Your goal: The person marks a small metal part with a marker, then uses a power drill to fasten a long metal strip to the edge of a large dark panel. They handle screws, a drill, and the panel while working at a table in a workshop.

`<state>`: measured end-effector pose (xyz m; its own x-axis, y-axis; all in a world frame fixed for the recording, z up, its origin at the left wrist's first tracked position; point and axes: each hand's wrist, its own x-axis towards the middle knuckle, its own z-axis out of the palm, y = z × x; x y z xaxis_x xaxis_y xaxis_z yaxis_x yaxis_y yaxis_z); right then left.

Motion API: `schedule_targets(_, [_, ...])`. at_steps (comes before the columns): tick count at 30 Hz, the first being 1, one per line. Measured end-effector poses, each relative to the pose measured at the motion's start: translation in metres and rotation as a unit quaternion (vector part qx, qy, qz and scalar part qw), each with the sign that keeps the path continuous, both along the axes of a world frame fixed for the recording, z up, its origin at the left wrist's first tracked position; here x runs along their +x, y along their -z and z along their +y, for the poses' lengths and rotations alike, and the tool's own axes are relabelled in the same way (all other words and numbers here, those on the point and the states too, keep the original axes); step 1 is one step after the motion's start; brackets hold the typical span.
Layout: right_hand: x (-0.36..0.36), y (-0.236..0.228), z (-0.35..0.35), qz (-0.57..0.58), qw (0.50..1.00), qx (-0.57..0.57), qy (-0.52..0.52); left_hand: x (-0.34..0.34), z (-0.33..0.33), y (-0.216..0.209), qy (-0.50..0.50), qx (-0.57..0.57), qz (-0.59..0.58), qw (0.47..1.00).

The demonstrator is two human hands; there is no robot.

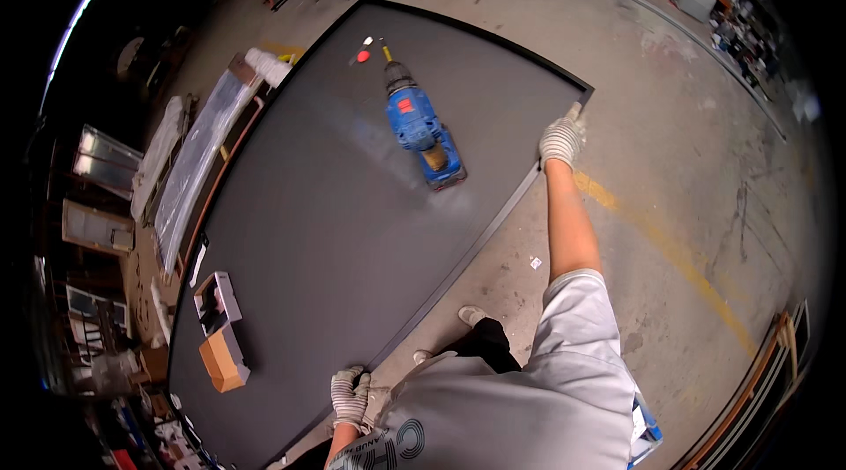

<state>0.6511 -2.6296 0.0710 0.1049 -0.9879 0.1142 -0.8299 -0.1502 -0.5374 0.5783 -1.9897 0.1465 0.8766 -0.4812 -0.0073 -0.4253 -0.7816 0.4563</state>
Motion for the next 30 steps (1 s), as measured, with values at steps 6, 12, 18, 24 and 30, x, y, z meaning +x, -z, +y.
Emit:
schedule_targets(6, [-0.016, 0.023, -0.034, 0.159, 0.984, -0.073, -0.028, -0.039, 0.014, -0.011, -0.109, 0.1, -0.01, 0.989])
schedule_targets(12, [-0.027, 0.056, -0.019, 0.259, 0.946, -0.159, -0.114, -0.065, 0.017, -0.002, -0.131, 0.1, 0.019, 0.986])
schedule_targets(18, [-0.046, 0.029, 0.111, 0.318, 0.883, -0.22, -0.267, -0.077, 0.041, 0.003, -0.212, 0.147, 0.019, 0.966])
schedule_targets(24, [-0.063, -0.01, 0.271, 0.336, 0.796, -0.249, -0.439, -0.073, 0.114, 0.021, -0.295, 0.17, -0.017, 0.94])
schedule_targets(30, [-0.062, -0.017, 0.393, 0.273, 0.717, -0.259, -0.587, -0.071, 0.234, 0.031, -0.38, 0.122, -0.035, 0.916])
